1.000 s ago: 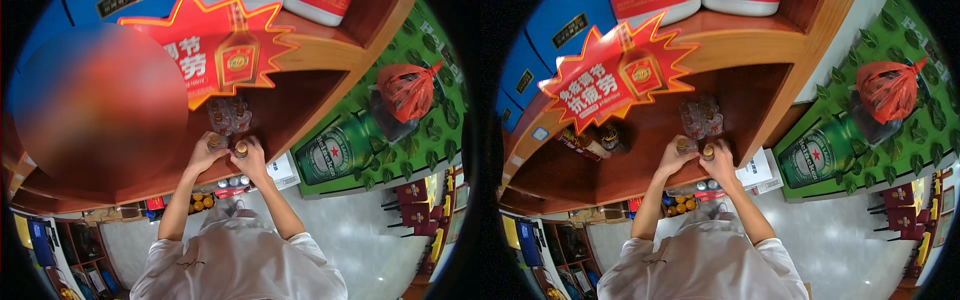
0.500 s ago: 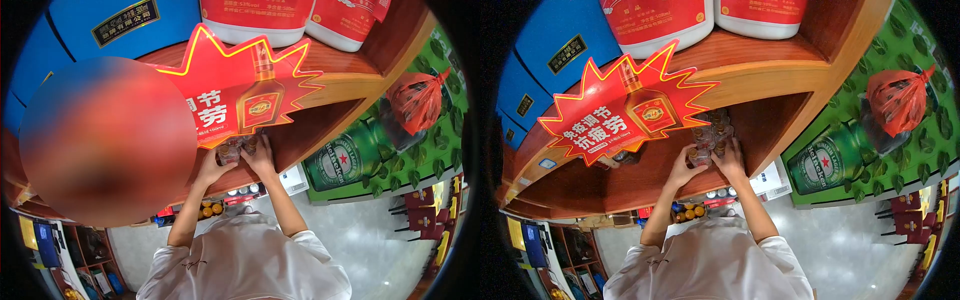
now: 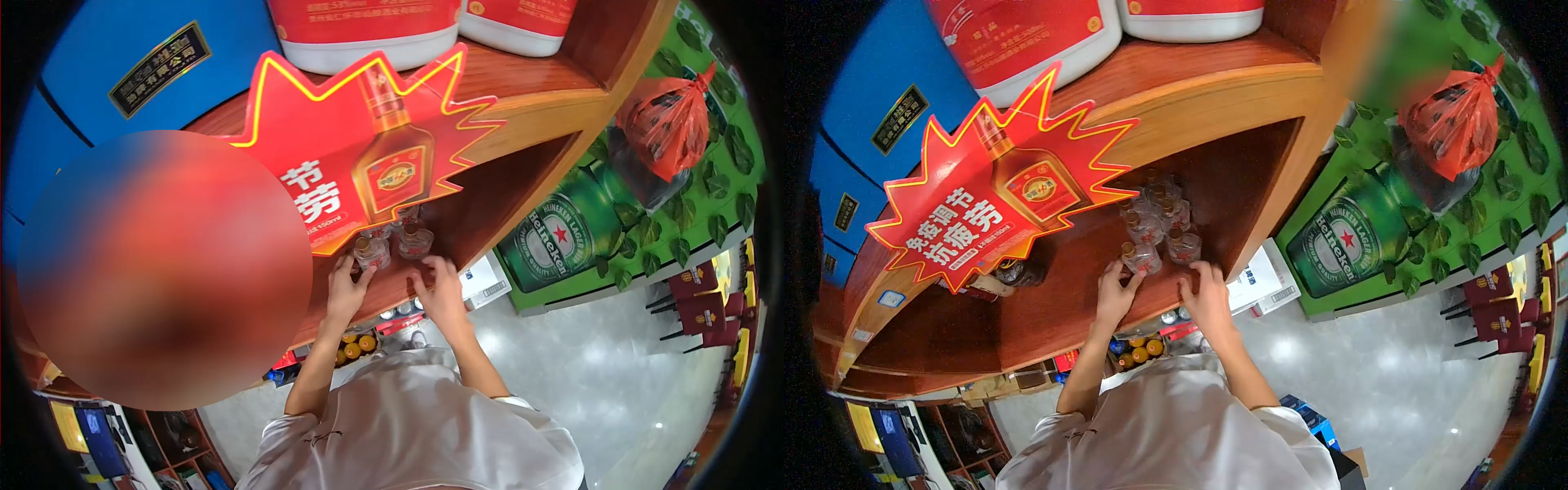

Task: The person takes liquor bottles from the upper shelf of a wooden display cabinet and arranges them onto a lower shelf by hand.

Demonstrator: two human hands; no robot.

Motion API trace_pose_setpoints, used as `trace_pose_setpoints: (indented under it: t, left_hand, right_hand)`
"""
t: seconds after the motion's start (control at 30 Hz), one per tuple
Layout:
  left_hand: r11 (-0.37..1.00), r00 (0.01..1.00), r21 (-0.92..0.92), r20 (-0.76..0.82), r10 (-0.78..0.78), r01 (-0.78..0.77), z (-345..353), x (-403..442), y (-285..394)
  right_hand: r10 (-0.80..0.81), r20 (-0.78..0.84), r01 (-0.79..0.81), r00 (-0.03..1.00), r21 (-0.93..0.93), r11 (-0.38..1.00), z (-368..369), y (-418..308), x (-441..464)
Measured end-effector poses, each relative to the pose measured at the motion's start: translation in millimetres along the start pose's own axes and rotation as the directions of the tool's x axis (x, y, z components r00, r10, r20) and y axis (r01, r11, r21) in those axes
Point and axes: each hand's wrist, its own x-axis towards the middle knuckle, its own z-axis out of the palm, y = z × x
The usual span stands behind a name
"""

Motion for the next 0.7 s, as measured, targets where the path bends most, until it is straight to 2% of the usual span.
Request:
trace_pose_setpoints:
  t: [0.03,0.07,0.17,0.27,0.33,0.43,0.53,0.7]
  left_hand:
    - [1.000,1.000,0.022,-0.019,0.005,-0.004,4,1,-1]
    - [1.000,1.000,0.000,-0.024,-0.006,0.006,5,2,1]
    - [0.997,0.999,-0.067,-0.035,-0.029,0.027,7,9,7]
    - [0.990,0.999,-0.139,-0.030,-0.041,0.037,10,14,6]
    - [0.984,0.998,-0.173,-0.044,-0.045,0.037,11,16,11]
    - [0.982,0.998,-0.178,-0.018,-0.068,0.064,13,19,12]
    - [0.991,0.998,-0.133,-0.058,0.014,-0.021,22,23,4]
    - [0.996,0.992,-0.068,-0.116,0.041,-0.049,31,26,-1]
  right_hand:
    - [0.010,0.012,-0.010,1.000,0.060,0.998,10,16,1]
    - [-0.023,-0.001,0.023,1.000,-0.055,0.998,19,27,5]
    - [-0.052,-0.057,0.046,0.997,-0.093,0.995,31,44,20]
    - [-0.064,-0.102,0.037,0.993,-0.249,0.968,38,44,25]
    - [-0.015,-0.090,-0.012,0.996,-0.287,0.958,41,43,28]
    - [-0.025,-0.106,-0.018,0.994,-0.382,0.924,47,41,30]
    - [-0.053,-0.121,-0.007,0.991,-0.453,0.892,51,40,32]
    - [-0.082,-0.174,-0.023,0.981,-0.532,0.847,59,44,36]
